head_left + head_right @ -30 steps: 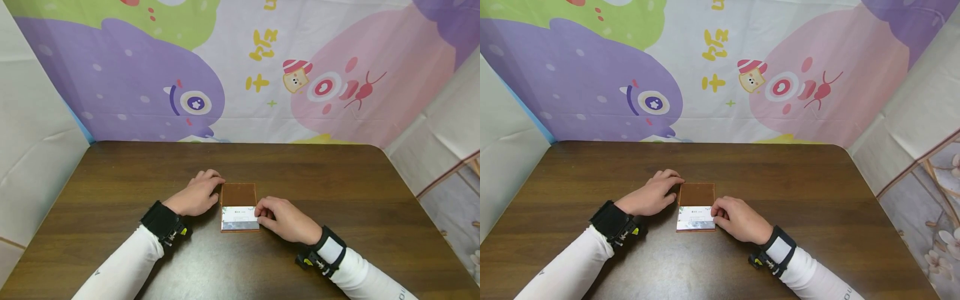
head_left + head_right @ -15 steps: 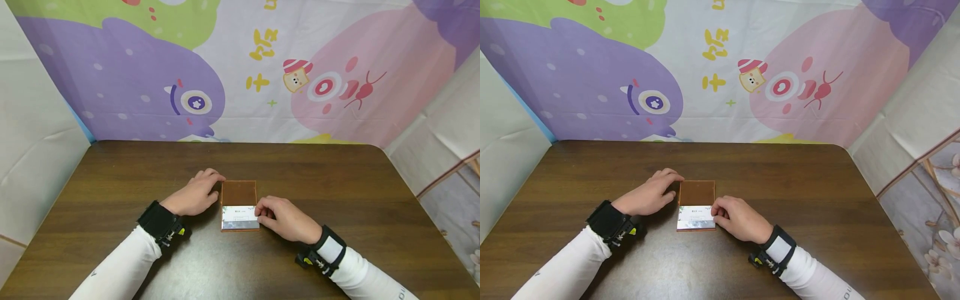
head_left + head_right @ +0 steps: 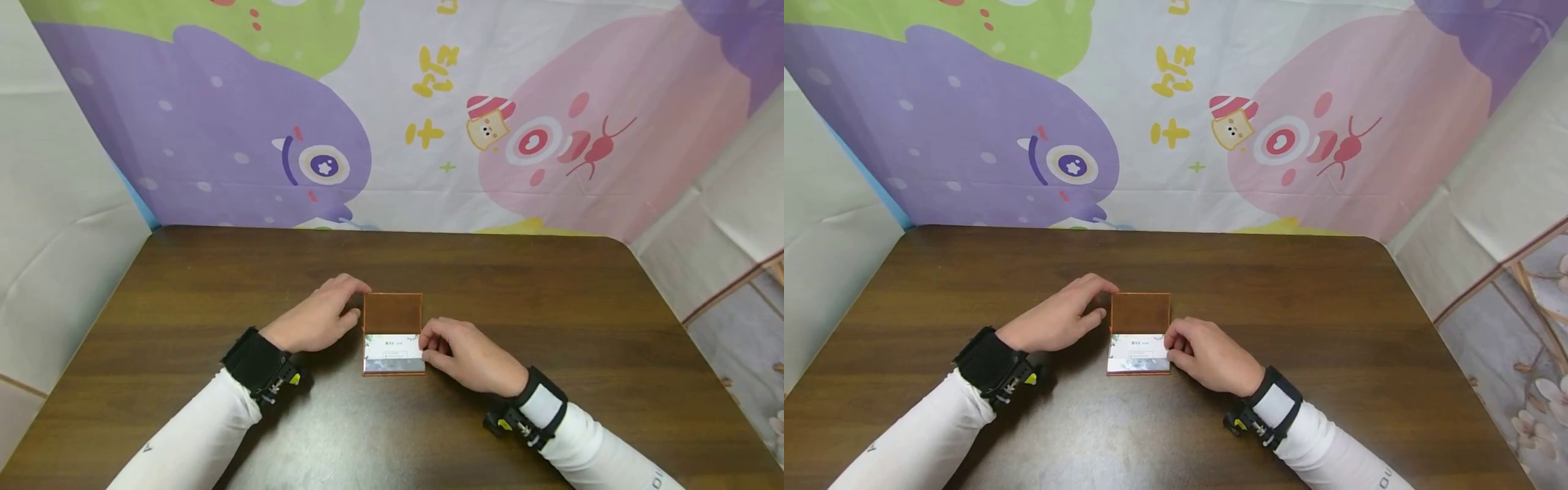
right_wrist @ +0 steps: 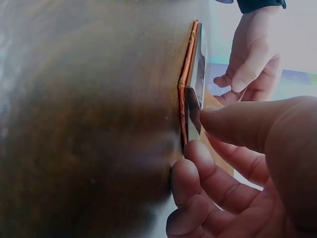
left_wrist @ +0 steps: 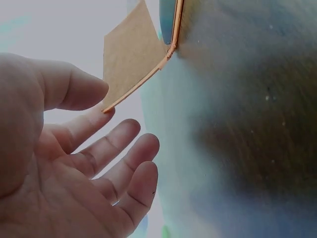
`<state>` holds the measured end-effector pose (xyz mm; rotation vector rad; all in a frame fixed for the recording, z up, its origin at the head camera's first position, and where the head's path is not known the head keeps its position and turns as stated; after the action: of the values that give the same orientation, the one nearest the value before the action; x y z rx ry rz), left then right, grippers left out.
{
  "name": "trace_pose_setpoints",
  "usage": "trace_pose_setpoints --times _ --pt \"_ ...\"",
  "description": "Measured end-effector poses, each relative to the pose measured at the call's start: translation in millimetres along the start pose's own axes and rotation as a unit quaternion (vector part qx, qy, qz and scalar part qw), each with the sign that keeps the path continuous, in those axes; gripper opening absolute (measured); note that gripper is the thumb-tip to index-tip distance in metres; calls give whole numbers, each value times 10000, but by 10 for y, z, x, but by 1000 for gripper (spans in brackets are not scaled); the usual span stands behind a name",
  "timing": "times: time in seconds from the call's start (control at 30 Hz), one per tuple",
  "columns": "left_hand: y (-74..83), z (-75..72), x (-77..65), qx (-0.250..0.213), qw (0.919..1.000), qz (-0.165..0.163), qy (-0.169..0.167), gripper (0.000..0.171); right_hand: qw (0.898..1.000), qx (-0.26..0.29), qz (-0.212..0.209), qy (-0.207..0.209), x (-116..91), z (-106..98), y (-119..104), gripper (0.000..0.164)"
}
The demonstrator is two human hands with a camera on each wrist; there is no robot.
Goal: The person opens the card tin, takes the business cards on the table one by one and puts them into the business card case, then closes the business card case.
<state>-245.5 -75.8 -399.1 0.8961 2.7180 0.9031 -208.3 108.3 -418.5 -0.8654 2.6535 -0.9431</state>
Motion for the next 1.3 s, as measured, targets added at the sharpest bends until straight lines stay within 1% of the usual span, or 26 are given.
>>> trace_pose_setpoints --times 0.2,0.4,0.63,0.97,1.3 --pt "60 -25 -35 -79 9999 56 35 37 9996 88 255 121 15 -75 52 10" --pt "107 -51 -68 -179 9997 117 97 35 9989 153 449 67 27 -92 91 14" --pt "141 -52 -107 -354 9991 192 128 31 9978 314 576 87 15 -102 112 17" --pt "174 -47 -164 -477 9983 299 153 27 9968 431 663 96 18 -98 129 16" --pt "229 -37 -191 -339 9982 415 286 22 9970 428 621 168 27 -102 108 11"
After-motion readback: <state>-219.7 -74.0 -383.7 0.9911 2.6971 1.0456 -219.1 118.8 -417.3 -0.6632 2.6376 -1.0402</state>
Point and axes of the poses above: each hand's wrist, its own x-axis towards the middle knuckle, its own z-axis out of the palm, y = z × x, the point moved 10 cm from there along x, towards the middle knuckle, and after that the axes turned 1 degree about z, right-handed, at the moved point
